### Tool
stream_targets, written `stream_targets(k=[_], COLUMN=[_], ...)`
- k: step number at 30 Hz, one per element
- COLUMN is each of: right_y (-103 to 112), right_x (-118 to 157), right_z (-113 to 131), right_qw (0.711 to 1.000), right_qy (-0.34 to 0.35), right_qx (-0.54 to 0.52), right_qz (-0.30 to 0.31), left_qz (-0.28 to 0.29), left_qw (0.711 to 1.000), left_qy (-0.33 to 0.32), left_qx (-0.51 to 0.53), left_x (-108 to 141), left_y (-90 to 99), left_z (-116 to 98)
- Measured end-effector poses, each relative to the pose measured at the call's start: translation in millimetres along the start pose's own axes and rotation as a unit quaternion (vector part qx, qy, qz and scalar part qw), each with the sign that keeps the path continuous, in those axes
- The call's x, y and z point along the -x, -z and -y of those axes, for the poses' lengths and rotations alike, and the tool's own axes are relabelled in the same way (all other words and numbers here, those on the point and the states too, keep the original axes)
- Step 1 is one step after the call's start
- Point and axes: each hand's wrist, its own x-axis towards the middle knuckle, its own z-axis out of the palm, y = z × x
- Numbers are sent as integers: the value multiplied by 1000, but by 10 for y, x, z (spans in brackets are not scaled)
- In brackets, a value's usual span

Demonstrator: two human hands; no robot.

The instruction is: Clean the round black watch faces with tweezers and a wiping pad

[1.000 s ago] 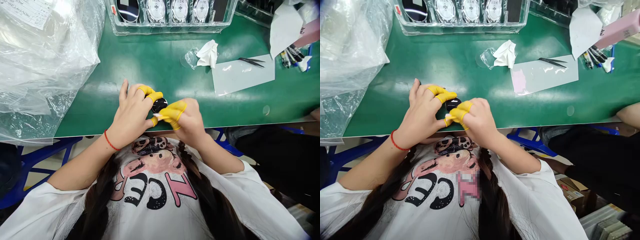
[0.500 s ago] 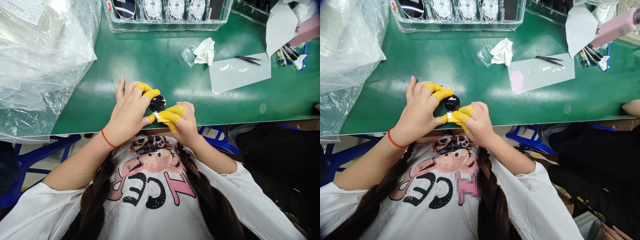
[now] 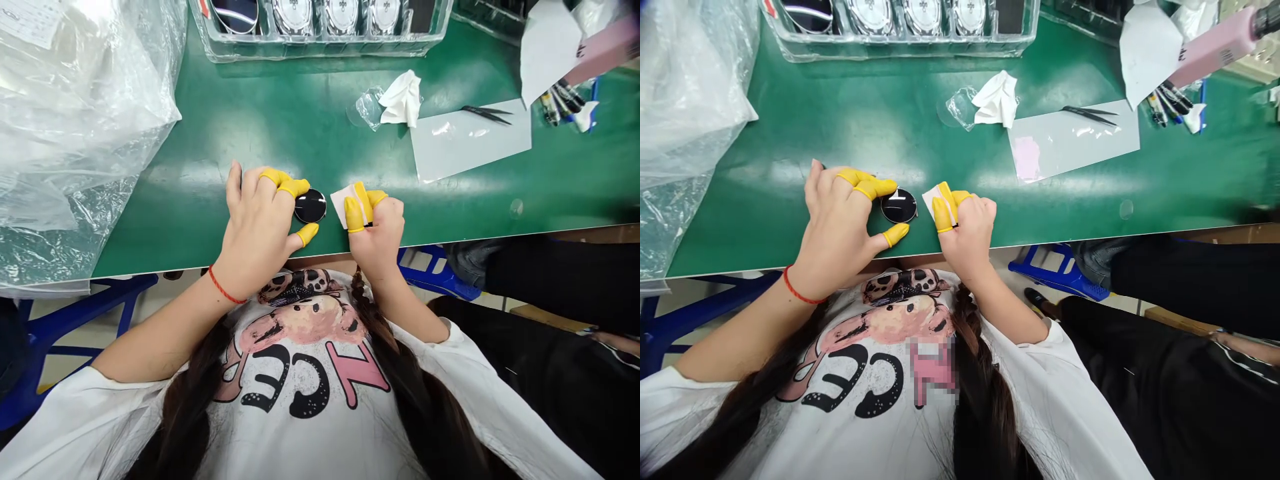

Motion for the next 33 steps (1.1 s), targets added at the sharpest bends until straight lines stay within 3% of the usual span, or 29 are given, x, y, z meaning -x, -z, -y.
stream_targets(k=[6,11,16,19,23,25,29,33], right_y=[-39,-28,34,-18,-38,39,259,276], right_x=[-36,-135,-96,-79,-200,-315,-533,-656], right_z=[170,38,125,166,3,-85,-61,148], right_qw=[998,999,998,997,996,992,972,938], right_qy=[47,-11,33,50,-9,-6,65,197], right_qx=[-44,-2,-42,-47,-29,-54,-120,-36], right_qz=[16,51,24,42,83,110,193,282], left_qz=[-12,-14,-16,-15,-8,1,0,-6], left_qw=[1000,1000,1000,1000,1000,1000,997,997], left_qy=[-17,-11,-5,-4,-4,-12,-26,-28], left_qx=[-3,-15,-2,17,20,24,69,78], left_x=[14,15,21,19,12,13,22,20], left_y=[-18,-18,-25,-34,-11,13,39,21], left_z=[26,-8,-24,-15,-17,-16,7,29])
